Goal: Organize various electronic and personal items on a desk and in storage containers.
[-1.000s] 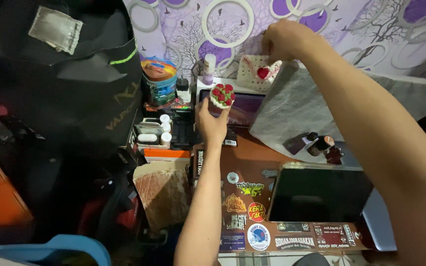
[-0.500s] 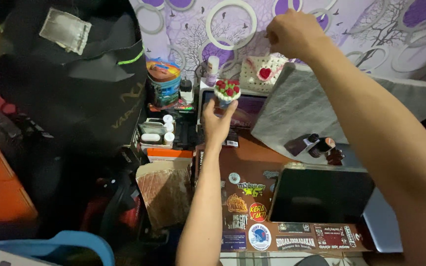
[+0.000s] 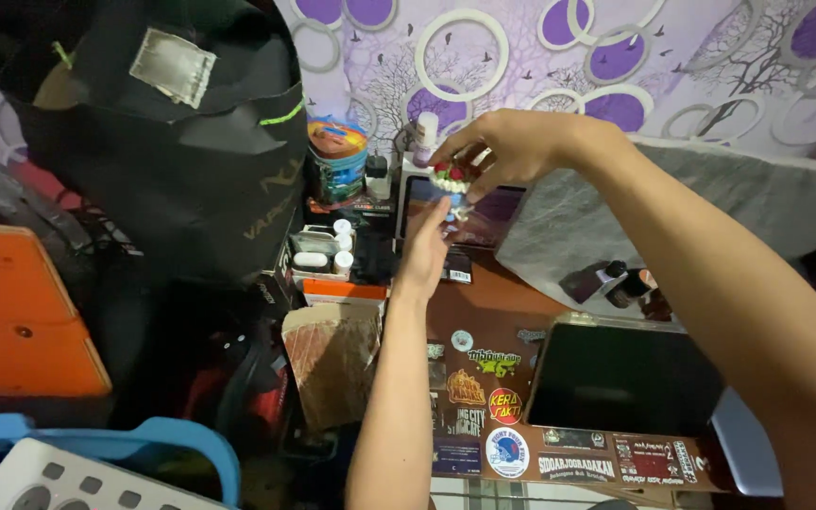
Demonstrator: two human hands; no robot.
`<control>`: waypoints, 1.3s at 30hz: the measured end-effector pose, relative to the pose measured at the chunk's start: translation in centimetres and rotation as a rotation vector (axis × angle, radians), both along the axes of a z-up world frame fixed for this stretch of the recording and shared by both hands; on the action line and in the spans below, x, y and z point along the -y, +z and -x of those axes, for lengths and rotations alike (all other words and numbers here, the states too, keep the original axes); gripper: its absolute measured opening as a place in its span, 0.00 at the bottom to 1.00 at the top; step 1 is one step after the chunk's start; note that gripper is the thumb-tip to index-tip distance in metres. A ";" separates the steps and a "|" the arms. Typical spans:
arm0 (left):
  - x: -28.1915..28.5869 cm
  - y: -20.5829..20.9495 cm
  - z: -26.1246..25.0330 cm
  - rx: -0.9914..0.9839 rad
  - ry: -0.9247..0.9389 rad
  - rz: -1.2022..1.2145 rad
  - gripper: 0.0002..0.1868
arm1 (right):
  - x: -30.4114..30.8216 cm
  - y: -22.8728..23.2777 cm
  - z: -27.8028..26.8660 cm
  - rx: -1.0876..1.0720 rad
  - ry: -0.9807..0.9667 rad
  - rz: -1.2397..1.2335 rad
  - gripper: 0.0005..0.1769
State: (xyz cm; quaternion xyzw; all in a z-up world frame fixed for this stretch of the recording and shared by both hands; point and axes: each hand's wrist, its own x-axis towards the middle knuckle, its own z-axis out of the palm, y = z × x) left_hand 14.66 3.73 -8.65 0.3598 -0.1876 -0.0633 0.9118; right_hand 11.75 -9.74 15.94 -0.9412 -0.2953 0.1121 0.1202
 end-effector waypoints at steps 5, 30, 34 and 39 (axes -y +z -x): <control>-0.5 0.9 1.3 -0.059 -0.083 0.079 0.18 | -0.7 0.6 0.7 -0.010 -0.057 0.022 0.40; -2.1 -1.1 -0.8 -0.222 0.136 -0.079 0.23 | 1.0 -4.4 -7.8 0.708 -0.038 0.152 0.24; -2.4 -0.5 -0.4 -0.244 0.175 -0.100 0.22 | 0.1 -4.3 -7.8 0.565 -0.104 0.174 0.22; -2.4 -0.8 -0.4 -0.257 0.190 -0.067 0.21 | -0.1 -4.3 -7.7 0.591 -0.053 0.211 0.26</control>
